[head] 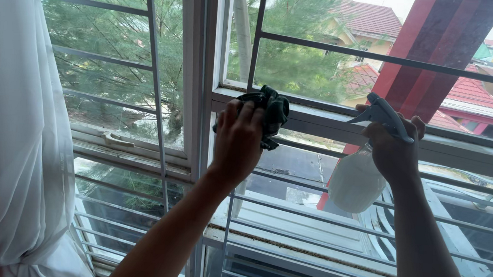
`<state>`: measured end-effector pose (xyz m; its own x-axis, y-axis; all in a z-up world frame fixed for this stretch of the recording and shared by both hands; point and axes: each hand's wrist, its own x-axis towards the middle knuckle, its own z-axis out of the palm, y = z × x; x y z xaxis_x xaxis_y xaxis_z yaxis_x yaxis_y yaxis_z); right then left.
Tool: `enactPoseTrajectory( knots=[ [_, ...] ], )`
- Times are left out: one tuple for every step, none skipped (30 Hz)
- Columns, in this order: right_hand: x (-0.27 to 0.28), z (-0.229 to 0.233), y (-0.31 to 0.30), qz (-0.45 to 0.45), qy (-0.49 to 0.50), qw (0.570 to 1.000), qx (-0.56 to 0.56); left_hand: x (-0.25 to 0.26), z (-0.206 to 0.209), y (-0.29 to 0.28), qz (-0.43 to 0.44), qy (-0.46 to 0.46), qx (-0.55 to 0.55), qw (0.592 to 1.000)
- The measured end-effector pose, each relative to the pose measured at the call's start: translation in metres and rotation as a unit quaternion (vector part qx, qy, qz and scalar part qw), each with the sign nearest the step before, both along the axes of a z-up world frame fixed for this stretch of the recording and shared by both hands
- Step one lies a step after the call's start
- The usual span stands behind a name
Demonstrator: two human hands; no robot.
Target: The person wipes a window and its frame using a cloth and a spray bottle.
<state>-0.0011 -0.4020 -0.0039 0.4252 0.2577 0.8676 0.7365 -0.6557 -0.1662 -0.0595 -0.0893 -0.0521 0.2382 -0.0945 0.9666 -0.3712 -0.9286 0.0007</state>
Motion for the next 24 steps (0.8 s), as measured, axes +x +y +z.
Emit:
enactPoseTrajectory(
  knots=[
    [0.000,0.000,0.000,-0.001,-0.001,1.000,0.002,0.008,-0.002,-0.005,0.057,-0.008,0.020,0.998],
    [0.000,-0.001,0.001,-0.002,0.000,1.000,0.003,0.014,-0.005,-0.008,0.115,-0.016,0.038,0.993],
    [-0.001,-0.003,0.001,0.000,0.000,1.000,0.001,0.017,-0.009,-0.009,0.116,-0.016,0.036,0.992],
    [-0.002,-0.003,0.001,-0.006,-0.017,1.000,-0.012,0.021,-0.009,-0.010,0.115,-0.030,0.031,0.992],
    [-0.001,-0.002,0.002,-0.011,-0.034,0.999,-0.025,0.024,-0.009,-0.012,0.113,-0.045,0.026,0.992],
    [0.000,-0.002,0.003,-0.013,-0.035,0.999,-0.024,0.024,-0.009,-0.015,0.112,-0.046,0.027,0.992],
    [0.002,-0.003,0.004,-0.006,-0.013,1.000,-0.006,0.024,-0.009,-0.018,0.146,-0.005,0.038,0.988],
    [0.003,-0.005,0.004,0.002,0.012,1.000,0.012,0.022,-0.011,-0.021,0.181,0.039,0.049,0.982],
    [0.004,-0.005,0.001,0.000,0.014,1.000,0.012,0.022,-0.011,-0.023,0.179,0.041,0.050,0.982],
    [0.005,-0.006,-0.002,-0.015,-0.033,0.999,-0.029,0.020,-0.014,-0.024,0.200,0.027,0.054,0.978],
    [0.006,-0.008,-0.004,-0.030,-0.080,0.994,-0.071,0.019,-0.017,-0.025,0.220,0.013,0.058,0.974],
    [0.006,-0.010,-0.003,-0.029,-0.077,0.994,-0.071,0.019,-0.017,-0.024,0.221,0.016,0.058,0.973],
    [0.004,-0.010,-0.001,-0.020,-0.043,0.998,-0.044,0.020,-0.017,-0.021,0.236,0.019,0.057,0.970],
    [0.002,-0.006,0.000,-0.014,-0.013,1.000,-0.019,0.022,-0.015,-0.022,0.250,0.018,0.053,0.967],
    [-0.002,-0.003,0.001,-0.015,-0.015,1.000,-0.021,0.021,-0.015,-0.020,0.249,0.016,0.050,0.967],
    [-0.007,-0.001,0.003,-0.003,0.005,1.000,-0.001,0.018,-0.017,-0.016,0.244,0.006,0.052,0.968],
    [-0.010,0.002,0.005,0.010,0.026,0.999,0.020,0.015,-0.019,-0.013,0.239,-0.004,0.055,0.969],
    [-0.013,0.002,0.006,0.007,0.024,1.000,0.019,0.014,-0.021,-0.011,0.236,-0.006,0.053,0.970],
    [-0.014,0.002,0.007,0.009,0.032,0.999,0.020,0.012,-0.022,-0.009,0.234,-0.008,0.038,0.972],
    [-0.014,0.004,0.007,0.012,0.037,0.999,0.023,0.013,-0.019,-0.007,0.233,-0.015,0.024,0.972],
    [-0.012,0.007,0.006,0.011,0.033,0.999,0.024,0.015,-0.015,-0.005,0.232,-0.019,0.024,0.972],
    [-0.010,0.005,0.005,0.009,0.034,0.999,0.017,0.015,-0.013,-0.005,0.244,-0.023,0.024,0.969],
    [-0.008,0.003,0.004,0.007,0.035,0.999,0.010,0.015,-0.012,-0.007,0.256,-0.026,0.024,0.966],
    [-0.007,0.001,0.002,0.009,0.037,0.999,0.009,0.013,-0.009,-0.007,0.258,-0.024,0.023,0.966]
  ],
)
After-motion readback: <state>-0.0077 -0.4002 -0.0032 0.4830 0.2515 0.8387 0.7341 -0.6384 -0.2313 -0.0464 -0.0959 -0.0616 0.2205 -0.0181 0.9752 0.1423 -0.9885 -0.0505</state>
